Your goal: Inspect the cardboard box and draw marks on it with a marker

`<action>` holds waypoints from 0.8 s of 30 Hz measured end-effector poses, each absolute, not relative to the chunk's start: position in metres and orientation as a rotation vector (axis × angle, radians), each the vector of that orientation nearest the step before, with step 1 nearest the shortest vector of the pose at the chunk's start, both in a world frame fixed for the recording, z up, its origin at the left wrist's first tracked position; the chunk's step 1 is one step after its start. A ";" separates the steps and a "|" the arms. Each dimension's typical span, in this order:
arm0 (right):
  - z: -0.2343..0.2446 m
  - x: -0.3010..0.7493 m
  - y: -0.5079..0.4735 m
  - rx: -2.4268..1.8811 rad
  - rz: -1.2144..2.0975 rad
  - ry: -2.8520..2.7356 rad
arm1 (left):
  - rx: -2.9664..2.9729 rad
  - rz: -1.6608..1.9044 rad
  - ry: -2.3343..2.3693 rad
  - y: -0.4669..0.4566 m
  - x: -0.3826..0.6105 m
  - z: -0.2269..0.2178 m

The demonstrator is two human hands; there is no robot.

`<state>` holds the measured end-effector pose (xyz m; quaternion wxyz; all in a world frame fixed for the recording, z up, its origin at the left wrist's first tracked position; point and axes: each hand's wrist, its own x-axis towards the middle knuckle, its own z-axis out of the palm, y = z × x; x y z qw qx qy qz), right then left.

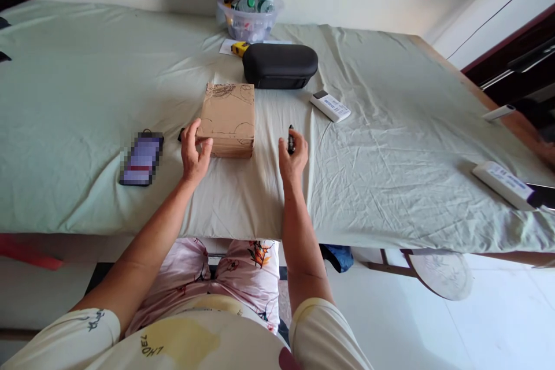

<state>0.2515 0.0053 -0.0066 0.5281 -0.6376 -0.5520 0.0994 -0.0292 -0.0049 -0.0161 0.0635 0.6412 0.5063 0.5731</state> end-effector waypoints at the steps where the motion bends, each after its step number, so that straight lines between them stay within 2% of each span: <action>1: -0.008 0.251 0.006 -1.626 0.233 -1.391 | 1.913 1.747 1.528 -0.006 -0.030 -0.016; 6: -0.006 0.247 0.006 -2.030 0.173 -1.599 | 1.815 1.862 1.657 -0.014 -0.037 -0.010; 13: -0.002 0.247 0.002 -2.106 0.133 -1.731 | 1.693 1.698 2.143 -0.058 -0.089 0.010; 19: -0.006 0.245 0.004 -2.071 0.142 -1.642 | 1.287 0.896 2.782 -0.101 -0.158 0.030; 22: -0.009 0.248 0.007 -2.005 0.165 -1.568 | 1.240 0.535 2.810 -0.107 -0.165 0.035; 24: -0.012 0.250 0.007 -1.955 0.176 -1.527 | 1.279 0.433 2.784 -0.105 -0.160 0.034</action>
